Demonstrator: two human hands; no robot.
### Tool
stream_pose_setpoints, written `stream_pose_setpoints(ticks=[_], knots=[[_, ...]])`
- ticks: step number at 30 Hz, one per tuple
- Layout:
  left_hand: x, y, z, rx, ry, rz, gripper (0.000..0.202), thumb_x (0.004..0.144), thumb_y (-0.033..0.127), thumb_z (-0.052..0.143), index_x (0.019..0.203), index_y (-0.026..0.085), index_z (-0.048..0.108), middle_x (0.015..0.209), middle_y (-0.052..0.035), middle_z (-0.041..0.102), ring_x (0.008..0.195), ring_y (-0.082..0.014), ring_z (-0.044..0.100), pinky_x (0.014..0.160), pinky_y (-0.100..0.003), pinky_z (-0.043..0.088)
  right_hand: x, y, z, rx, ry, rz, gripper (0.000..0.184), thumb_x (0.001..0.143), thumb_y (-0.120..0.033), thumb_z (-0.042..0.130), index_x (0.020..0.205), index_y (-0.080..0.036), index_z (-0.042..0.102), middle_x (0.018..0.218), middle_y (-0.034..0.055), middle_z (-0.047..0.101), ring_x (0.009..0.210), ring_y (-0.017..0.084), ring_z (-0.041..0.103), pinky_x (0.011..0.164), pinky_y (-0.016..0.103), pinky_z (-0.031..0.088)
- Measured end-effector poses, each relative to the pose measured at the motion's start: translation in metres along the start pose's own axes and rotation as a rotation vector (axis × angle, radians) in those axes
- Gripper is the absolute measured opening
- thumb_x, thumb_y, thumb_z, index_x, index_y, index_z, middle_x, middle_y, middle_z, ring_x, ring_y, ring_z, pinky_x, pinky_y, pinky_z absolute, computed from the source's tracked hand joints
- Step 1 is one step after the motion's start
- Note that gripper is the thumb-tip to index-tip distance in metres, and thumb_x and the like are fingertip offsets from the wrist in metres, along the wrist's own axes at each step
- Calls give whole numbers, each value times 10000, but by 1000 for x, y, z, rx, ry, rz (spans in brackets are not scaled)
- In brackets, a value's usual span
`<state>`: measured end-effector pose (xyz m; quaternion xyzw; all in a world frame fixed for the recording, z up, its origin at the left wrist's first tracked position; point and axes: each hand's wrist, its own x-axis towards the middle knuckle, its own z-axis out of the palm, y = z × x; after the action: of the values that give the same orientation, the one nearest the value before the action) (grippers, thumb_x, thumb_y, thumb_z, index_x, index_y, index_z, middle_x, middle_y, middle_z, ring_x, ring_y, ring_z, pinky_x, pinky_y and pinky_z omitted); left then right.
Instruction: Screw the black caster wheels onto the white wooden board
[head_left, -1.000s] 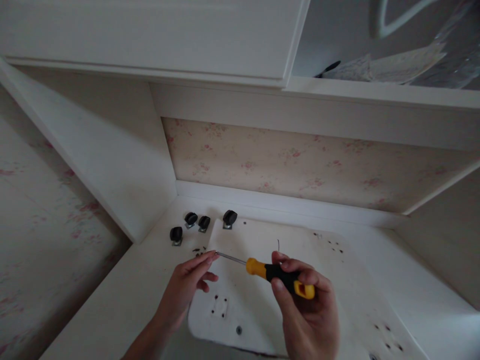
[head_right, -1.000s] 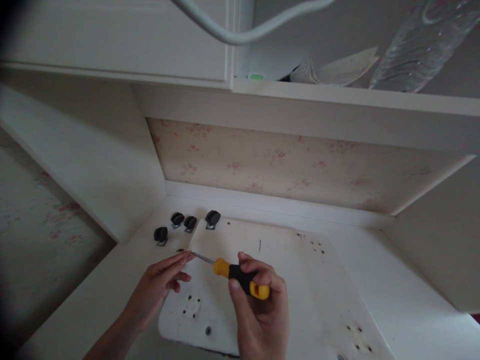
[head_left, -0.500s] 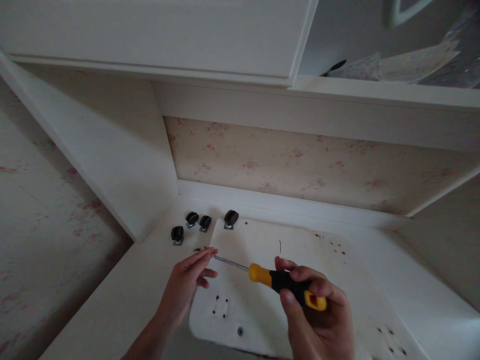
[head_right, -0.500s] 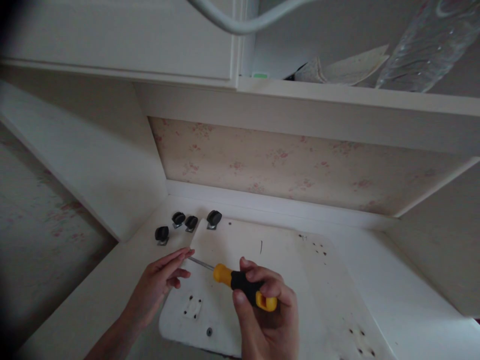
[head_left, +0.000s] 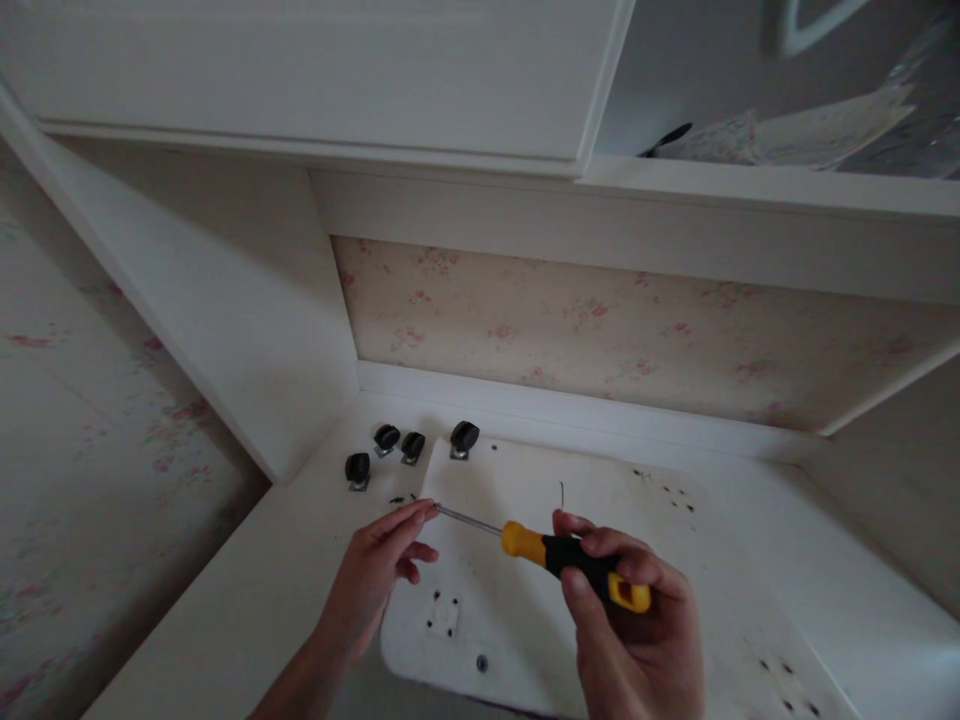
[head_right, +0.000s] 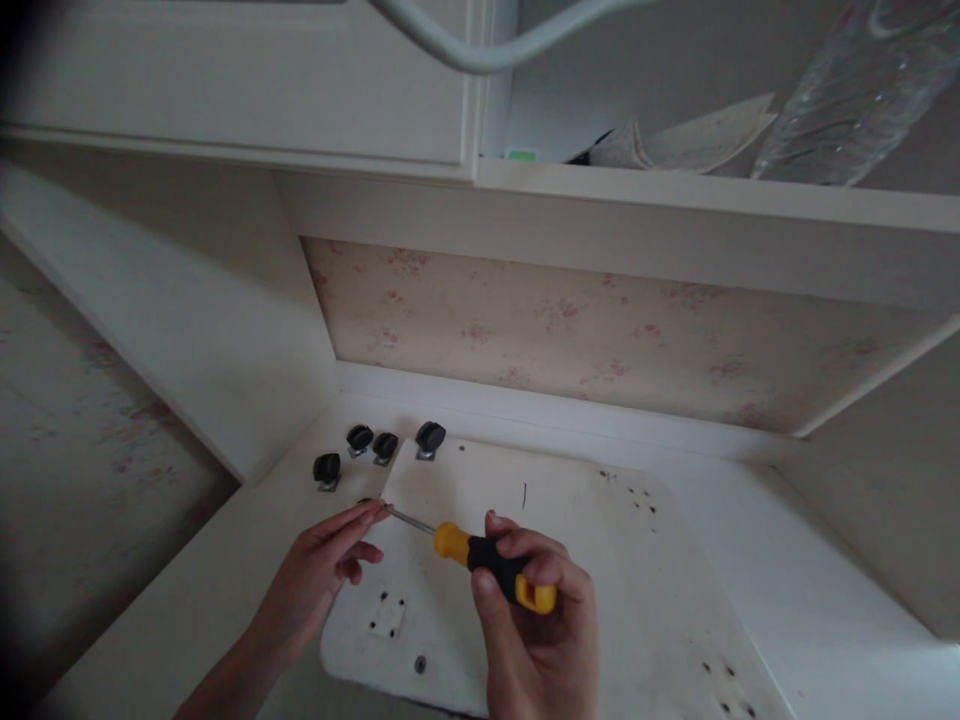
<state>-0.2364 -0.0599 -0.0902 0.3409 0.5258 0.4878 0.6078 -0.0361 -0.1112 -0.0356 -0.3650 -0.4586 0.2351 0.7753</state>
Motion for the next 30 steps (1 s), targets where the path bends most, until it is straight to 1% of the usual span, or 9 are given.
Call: stream_pose_setpoints(ticks=[7, 10, 17, 21, 23, 27, 30], knots=[[-3, 3, 4, 42, 0, 6, 356, 778, 407, 709, 1061, 193, 729, 1176, -115, 698, 677, -131, 674, 509, -206, 449, 1, 3, -2, -3, 0, 48, 231, 833, -104, 651, 921, -250, 496, 935, -8, 593, 1007, 187, 662, 870, 357, 554], [-2, 2, 4, 54, -2, 7, 359, 782, 407, 701, 1067, 190, 725, 1183, -114, 694, 690, -137, 677, 520, -212, 455, 0, 0, -2, -11, -17, 19, 230, 834, -91, 642, 903, -249, 489, 917, -8, 598, 1002, 181, 665, 884, 353, 552], [1, -1, 4, 134, -13, 9, 334, 802, 387, 662, 1065, 188, 716, 1154, -103, 706, 690, -148, 682, 515, -221, 452, -5, -1, -9, 28, -253, -54, 240, 853, -14, 543, 871, -241, 466, 907, -5, 579, 1077, 166, 622, 1004, 390, 487], [0, -2, 3, 153, -19, 31, 323, 812, 389, 644, 1057, 190, 714, 1161, -99, 703, 712, -154, 686, 528, -227, 466, -2, -4, -12, 82, -375, -42, 247, 851, 0, 514, 838, -234, 440, 891, -6, 548, 1060, 175, 608, 1017, 463, 475], [-1, -3, 2, 154, -26, 38, 333, 813, 392, 643, 1072, 193, 708, 1175, -100, 697, 718, -156, 687, 529, -228, 474, -1, -5, -12, 90, -396, -42, 249, 854, 4, 498, 835, -234, 427, 891, -8, 535, 1036, 170, 605, 1024, 489, 466], [-3, -3, 3, 124, -27, 30, 370, 810, 402, 650, 1101, 178, 690, 1179, -115, 693, 748, -170, 695, 544, -234, 495, 0, -3, -8, 91, -395, -55, 261, 849, 13, 493, 841, -237, 422, 888, -15, 532, 1039, 166, 602, 1051, 501, 435], [-6, 0, 5, 93, -21, -3, 451, 809, 415, 645, 1192, 177, 639, 1174, -127, 692, 772, -191, 706, 549, -245, 508, -2, -2, -6, 85, -386, -37, 265, 847, 15, 504, 836, -239, 430, 883, -19, 539, 1059, 169, 600, 1064, 514, 414]])
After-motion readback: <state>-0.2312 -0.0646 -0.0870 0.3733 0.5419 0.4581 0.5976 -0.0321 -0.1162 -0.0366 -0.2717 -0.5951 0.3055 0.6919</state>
